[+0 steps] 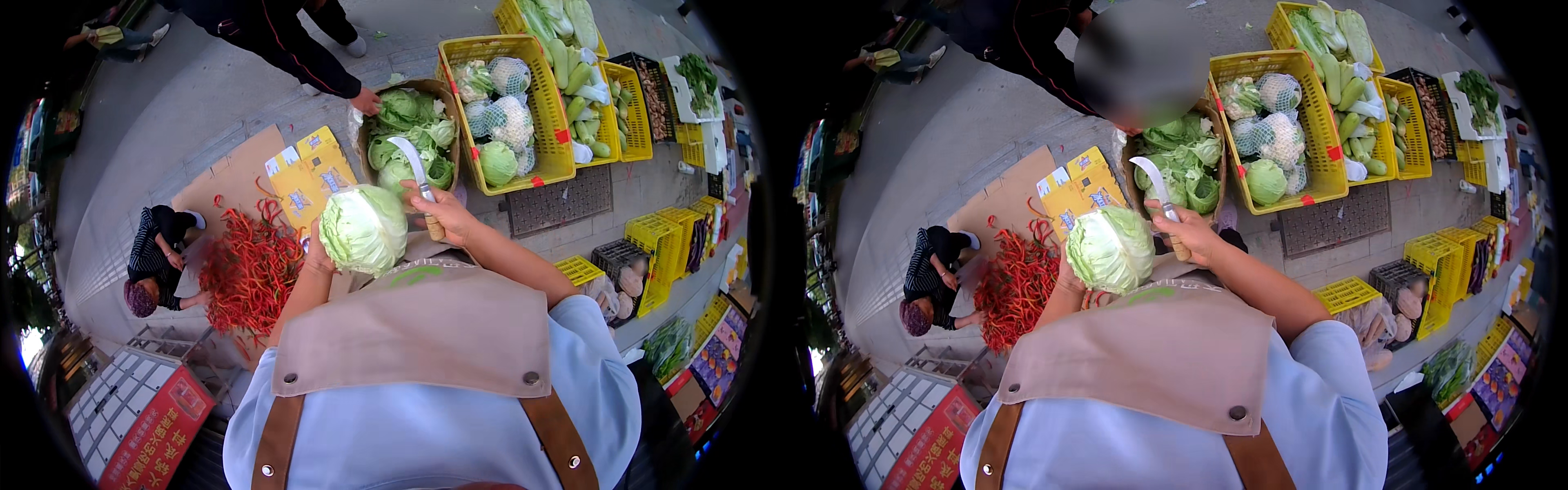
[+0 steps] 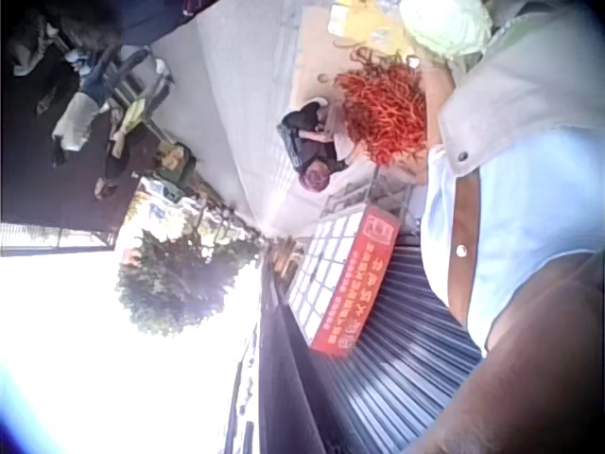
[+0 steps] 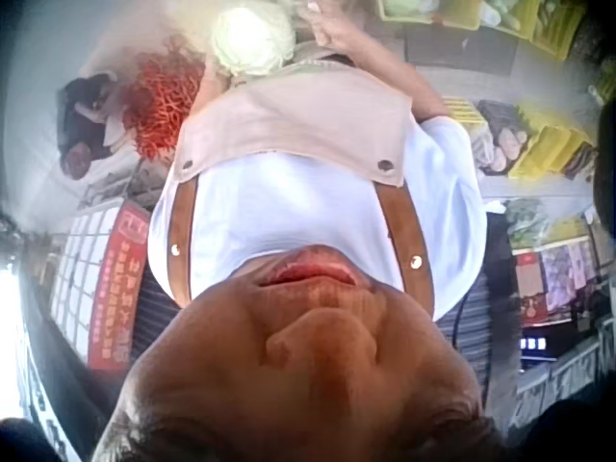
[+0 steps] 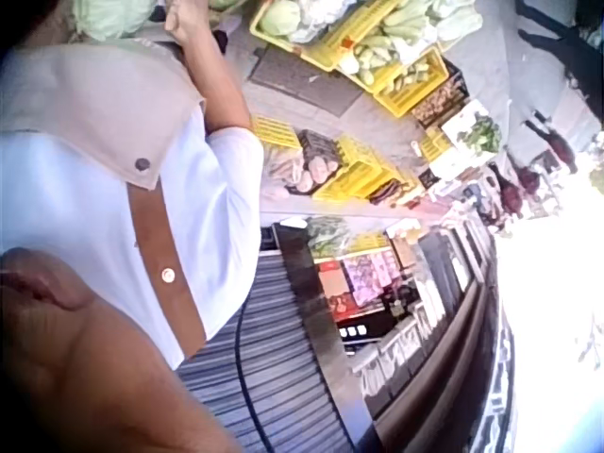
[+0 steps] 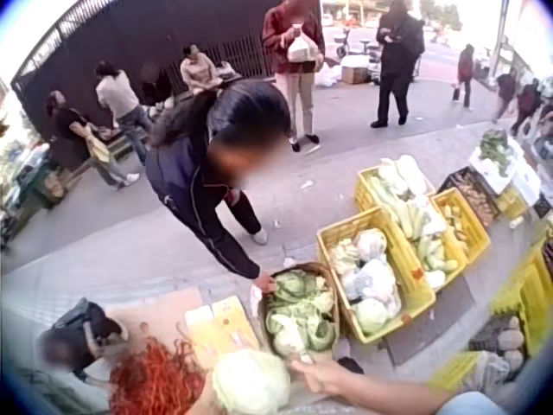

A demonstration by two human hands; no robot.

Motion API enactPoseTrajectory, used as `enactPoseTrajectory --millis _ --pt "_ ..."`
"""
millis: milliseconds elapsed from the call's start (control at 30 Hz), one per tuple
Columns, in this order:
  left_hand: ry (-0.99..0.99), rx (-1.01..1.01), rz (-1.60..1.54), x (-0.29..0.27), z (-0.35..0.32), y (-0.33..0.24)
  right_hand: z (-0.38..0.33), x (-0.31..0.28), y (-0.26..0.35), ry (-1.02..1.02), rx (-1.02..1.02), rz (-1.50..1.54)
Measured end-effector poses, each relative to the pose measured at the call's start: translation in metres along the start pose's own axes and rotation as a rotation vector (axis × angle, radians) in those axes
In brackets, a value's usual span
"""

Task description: The person trims the outer leaves of a cabbage using a knife, then places it in a crate. The person repeats this process with another cabbage. The person also briefly handles a red cylindrical object.

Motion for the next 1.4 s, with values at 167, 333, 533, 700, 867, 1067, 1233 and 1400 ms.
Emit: enactPoseTrajectory --millis 167,333,533,700,867,1067,1233,1400 --pt "-0.156 -0.121 0.368 -0.004 0.032 0.019 0.005 -0.039 -0.031 -0.046 -0.011 0.291" --pt "0.121 -0.029 0.829 0.051 0.056 0.031 -0.001 -0.085 -0.027 -0.134 -0.072 0.411" --pt "0.085 0.268 1.436 0.146 0.046 0.045 -0.012 -0.110 0.011 -0.028 -0.046 0.586" --pt "0.232 0.311 1.591 0.177 0.026 0.034 -0.006 -0.114 0.009 0.219 -0.142 0.607" --pt "0.267 0.289 1.563 0.170 0.030 0.022 0.002 -0.097 -0.004 0.384 -0.379 0.718" --pt "0.260 0.414 1.152 0.141 0.062 0.033 -0.007 -0.066 0.019 0.319 -0.278 0.768" --pt "-0.059 0.185 0.165 0.094 0.086 0.036 0.003 -0.082 0.002 0.304 -0.315 0.761" --pt "0.115 -0.246 -0.093 0.084 0.104 0.075 -0.013 -0.068 0.004 0.173 -0.078 0.656"
Point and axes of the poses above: each hand's wrist, its own z-axis towards the middle knuckle, its own x-axis out of the palm, y = z × x, the point moved 1 cm from there along z, towards the middle knuckle
